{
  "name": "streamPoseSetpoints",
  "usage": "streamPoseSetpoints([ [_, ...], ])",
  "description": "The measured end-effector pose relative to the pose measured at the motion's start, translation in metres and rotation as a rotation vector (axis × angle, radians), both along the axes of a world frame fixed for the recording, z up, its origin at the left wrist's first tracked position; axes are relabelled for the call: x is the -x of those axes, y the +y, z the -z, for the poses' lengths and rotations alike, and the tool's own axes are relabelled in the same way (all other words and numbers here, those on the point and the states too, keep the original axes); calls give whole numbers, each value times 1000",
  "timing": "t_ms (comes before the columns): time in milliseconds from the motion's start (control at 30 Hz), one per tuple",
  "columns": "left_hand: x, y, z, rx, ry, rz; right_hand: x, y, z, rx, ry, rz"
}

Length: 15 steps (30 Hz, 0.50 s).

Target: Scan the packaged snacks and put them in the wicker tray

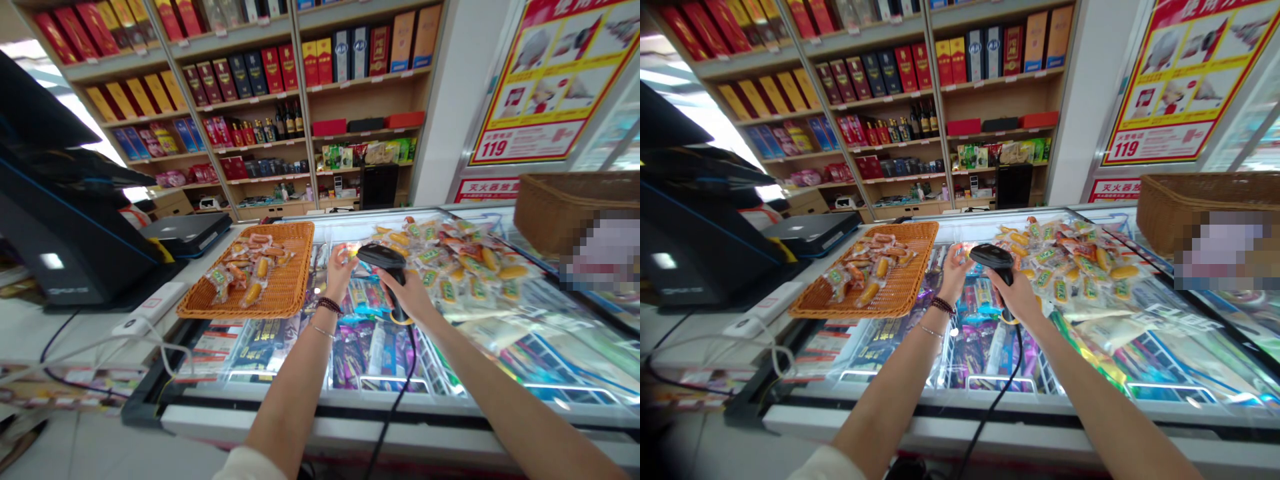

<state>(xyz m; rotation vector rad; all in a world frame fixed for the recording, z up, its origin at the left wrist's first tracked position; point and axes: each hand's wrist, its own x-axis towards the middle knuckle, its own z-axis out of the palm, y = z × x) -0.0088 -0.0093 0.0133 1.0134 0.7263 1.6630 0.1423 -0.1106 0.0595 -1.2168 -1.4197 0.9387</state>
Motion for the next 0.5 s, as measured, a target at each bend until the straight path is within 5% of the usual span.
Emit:
streamPoseSetpoints([
  [500,1,-6,-5,4,-3,8,1,-1,1,-18,49,-5],
])
